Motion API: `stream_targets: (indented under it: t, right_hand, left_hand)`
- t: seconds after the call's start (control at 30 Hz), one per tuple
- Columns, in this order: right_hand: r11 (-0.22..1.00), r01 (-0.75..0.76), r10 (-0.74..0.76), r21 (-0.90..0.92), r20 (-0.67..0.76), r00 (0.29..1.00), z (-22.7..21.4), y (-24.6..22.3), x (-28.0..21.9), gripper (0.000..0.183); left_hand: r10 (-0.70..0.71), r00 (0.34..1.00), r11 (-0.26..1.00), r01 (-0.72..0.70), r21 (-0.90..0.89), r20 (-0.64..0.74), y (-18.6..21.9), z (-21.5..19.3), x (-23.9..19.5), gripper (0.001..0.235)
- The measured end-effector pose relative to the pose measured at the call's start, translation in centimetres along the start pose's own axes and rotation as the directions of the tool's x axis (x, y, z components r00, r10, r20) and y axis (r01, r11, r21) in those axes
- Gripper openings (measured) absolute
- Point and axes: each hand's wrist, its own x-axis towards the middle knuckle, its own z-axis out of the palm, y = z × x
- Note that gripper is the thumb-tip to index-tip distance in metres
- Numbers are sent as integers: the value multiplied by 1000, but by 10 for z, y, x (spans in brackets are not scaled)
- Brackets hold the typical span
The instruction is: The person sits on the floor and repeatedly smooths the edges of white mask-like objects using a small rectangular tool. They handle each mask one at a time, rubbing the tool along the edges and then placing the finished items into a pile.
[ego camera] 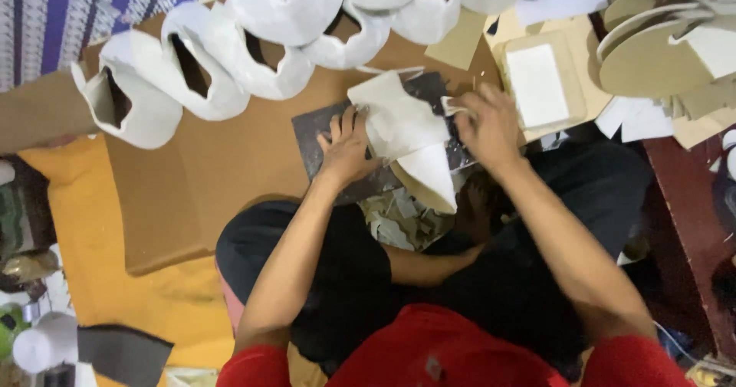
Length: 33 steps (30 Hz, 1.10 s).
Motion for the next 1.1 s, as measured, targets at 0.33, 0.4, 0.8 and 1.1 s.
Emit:
stream_targets:
  t: [0.33, 0.4, 0.8, 1.1]
  right_hand:
    - [951, 289, -277, 110, -107, 955, 56, -31, 55, 15]
    - [958, 260, -247, 124, -112, 963, 52, -25, 81, 10]
    - [984, -164, 142, 63, 267, 953, 75, -34, 118, 22]
    - [999, 6, 3, -39, 243, 970, 79, -49, 117, 23]
  left_hand:
    - [-55, 996, 998, 52, 40, 73, 10, -3, -8, 102]
    - [-47, 998, 997, 44, 57, 44, 13, -6, -4, 101]
    - [-55, 993, 998, 53, 20, 109, 3, -4, -5, 102]
    - [114, 993, 989, -115, 90, 22, -8, -45, 4, 76]
